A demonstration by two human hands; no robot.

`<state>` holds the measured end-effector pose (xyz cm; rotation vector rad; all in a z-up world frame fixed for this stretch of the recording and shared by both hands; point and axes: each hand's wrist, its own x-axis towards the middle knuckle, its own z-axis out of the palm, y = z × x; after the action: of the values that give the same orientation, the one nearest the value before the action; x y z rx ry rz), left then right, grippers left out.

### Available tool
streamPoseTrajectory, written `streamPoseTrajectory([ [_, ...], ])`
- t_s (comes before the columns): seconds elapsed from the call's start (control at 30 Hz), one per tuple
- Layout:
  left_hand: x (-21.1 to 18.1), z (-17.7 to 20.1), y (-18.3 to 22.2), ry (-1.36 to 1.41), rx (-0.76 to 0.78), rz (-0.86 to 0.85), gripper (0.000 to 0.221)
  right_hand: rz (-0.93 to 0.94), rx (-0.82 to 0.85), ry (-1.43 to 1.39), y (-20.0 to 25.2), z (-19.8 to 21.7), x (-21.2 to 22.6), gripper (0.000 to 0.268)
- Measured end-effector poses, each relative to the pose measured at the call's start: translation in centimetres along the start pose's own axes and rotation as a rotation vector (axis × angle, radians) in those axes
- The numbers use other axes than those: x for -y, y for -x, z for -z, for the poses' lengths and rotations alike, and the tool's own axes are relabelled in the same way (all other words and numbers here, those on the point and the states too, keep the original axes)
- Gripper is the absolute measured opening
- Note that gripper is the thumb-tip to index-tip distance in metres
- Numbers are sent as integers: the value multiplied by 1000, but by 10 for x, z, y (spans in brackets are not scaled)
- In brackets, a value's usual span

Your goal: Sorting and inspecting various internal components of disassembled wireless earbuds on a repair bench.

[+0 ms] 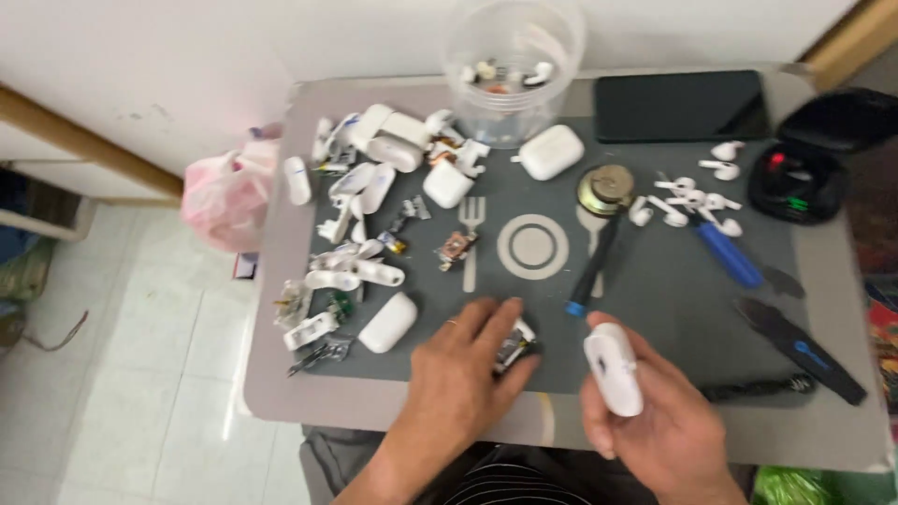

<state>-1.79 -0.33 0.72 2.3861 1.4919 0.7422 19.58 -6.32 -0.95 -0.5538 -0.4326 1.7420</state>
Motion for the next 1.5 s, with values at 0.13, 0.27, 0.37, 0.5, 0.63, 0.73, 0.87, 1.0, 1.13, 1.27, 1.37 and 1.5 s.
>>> streamPoseTrajectory([
  [0.13,-2,6,1,27,-16,-70,49,-14,30,-115,-9,-7,-2,52],
  [0.27,-1,3,-1,25,-31,-82,44,-68,-25,-146,-14,-13,1,47],
  [0.37,0,2,-1,29,-25,-93,43,-104,-21,-283,-13,-7,1,49],
  [0.5,2,0,-2,32,-32,-95,43,-137,-84,-295,-13,3,4,48],
  [0.63,2,-1,-2,13,-14,-83,43,-142,-43,-402,-12,6,4,51],
  [0.73,3,0,-1,12,-19,-86,43,-147,-40,-415,-11,8,3,52],
  [0.87,3,-3,0,-4,-27,-82,43,-139,-58,-375,-10,7,4,51],
  [1.0,1,4,-2,8,-56,-50,46,-135,49,-430,-9,-4,5,47],
  [1.13,4,18,-2,139,0,-147,42,-25,177,-394,-6,3,-1,48],
  [1.27,4,23,-1,164,5,-211,36,63,110,-306,7,46,-11,51],
  [1.37,7,23,-1,226,25,-242,36,37,-63,-270,11,48,-11,38],
  [1.5,7,28,-1,244,65,-233,39,50,102,-272,6,111,-26,34],
])
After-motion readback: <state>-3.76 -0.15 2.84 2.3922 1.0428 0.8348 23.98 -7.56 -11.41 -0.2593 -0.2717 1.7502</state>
